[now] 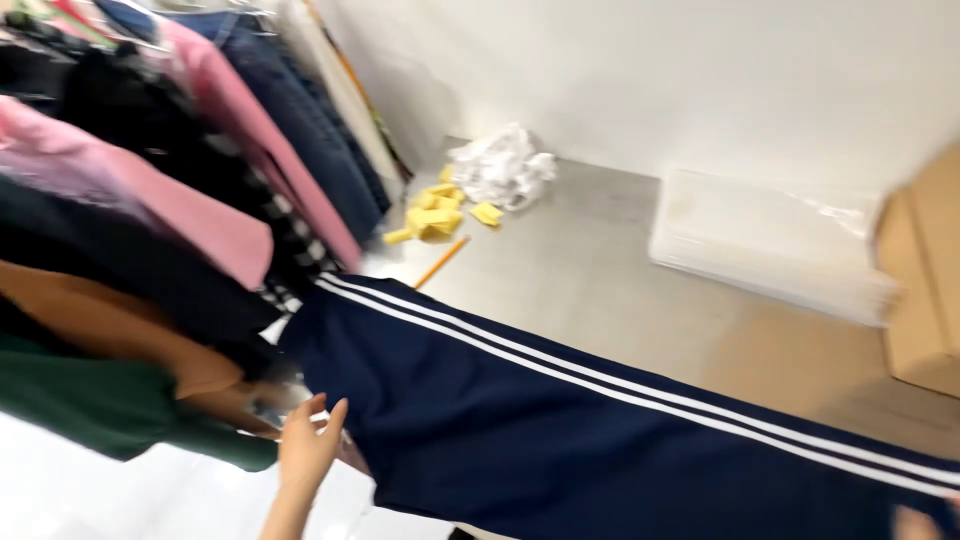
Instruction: Removing various clothing items from hangers, folding them neatly on a metal table, and stacking the folded garments.
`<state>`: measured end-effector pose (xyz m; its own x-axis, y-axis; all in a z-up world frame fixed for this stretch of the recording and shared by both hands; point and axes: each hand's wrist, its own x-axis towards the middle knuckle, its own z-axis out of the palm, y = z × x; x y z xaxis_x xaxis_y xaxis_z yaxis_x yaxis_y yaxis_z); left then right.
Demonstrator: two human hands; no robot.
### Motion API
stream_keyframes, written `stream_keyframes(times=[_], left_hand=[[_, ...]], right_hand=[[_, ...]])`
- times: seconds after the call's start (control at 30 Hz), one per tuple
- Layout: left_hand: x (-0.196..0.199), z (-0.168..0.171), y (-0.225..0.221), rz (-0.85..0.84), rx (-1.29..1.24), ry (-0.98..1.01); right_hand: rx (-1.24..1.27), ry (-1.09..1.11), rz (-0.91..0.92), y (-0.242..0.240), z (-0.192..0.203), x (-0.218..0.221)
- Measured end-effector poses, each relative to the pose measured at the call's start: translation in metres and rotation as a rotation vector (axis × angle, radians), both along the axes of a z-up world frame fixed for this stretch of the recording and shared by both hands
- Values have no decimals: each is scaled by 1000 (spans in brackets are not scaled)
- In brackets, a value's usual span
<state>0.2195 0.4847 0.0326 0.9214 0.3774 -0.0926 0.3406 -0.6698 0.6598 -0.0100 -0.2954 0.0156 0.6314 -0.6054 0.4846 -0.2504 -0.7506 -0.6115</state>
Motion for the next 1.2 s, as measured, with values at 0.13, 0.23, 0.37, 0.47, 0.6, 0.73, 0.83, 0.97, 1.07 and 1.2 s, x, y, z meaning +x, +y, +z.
stream_keyframes(times=[0.13,0.23,0.37,0.47,0.6,0.73,0.83,0.97,1.07,1.2], left_hand=[[52,-3,21,180,59,72],[97,-11,46,246,26,155],[138,13,62,246,-51,210],[152,49,62,223,-94,388],[148,76,73,168,-209,380],[133,60,95,161,-94,303],[149,25,105,65,156,236],[185,18,83,-338,443,-381],[228,14,55,-285,437,-121],[255,22,57,-178,484,113]], right_hand=[[-78,-16,178,216,5,94],[-16,13,461,344,14,149],[124,79,714,449,7,177],[57,261,599,463,-31,186],[-339,402,443,439,-55,181],[-249,566,204,416,-39,175],[-261,397,194,376,-44,185],[-343,159,196,335,-6,195],[-364,359,185,297,1,222],[-152,677,147,287,9,238]])
